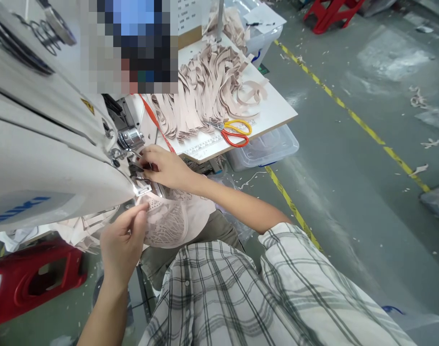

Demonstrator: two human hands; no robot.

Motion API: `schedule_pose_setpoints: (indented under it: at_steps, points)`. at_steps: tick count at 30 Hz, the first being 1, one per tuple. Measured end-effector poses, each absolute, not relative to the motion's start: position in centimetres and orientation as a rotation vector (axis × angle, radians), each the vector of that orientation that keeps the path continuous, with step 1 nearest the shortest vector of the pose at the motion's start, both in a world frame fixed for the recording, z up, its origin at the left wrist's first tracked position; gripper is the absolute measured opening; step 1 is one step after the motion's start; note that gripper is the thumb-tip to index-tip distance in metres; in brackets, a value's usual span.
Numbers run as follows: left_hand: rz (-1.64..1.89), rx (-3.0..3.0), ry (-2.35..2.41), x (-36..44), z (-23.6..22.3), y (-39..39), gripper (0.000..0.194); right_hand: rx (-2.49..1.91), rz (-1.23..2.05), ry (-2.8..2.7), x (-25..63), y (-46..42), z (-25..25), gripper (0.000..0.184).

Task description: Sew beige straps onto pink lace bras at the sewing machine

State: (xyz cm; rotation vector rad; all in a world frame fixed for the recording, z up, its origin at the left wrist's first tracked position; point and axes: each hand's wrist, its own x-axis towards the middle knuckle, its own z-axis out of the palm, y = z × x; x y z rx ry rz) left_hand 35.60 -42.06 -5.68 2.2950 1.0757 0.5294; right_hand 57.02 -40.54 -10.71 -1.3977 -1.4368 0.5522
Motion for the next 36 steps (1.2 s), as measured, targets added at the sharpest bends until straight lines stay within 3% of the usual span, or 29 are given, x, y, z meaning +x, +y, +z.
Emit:
schedule_pose_setpoints:
  at_steps: [25,36]
  points:
    - [0.615,2.269,1.082,34.1,-7.8,-41.8,0.027,-1.453,0.482,-1.407,56.1,-40.8,-10.4,0.008]
    - [0.728,2.417,0.901,33.6,-8.9,-42.6,0.028,-1.369,0.624,-1.358,56.4,-43.0,-10.0,0.015]
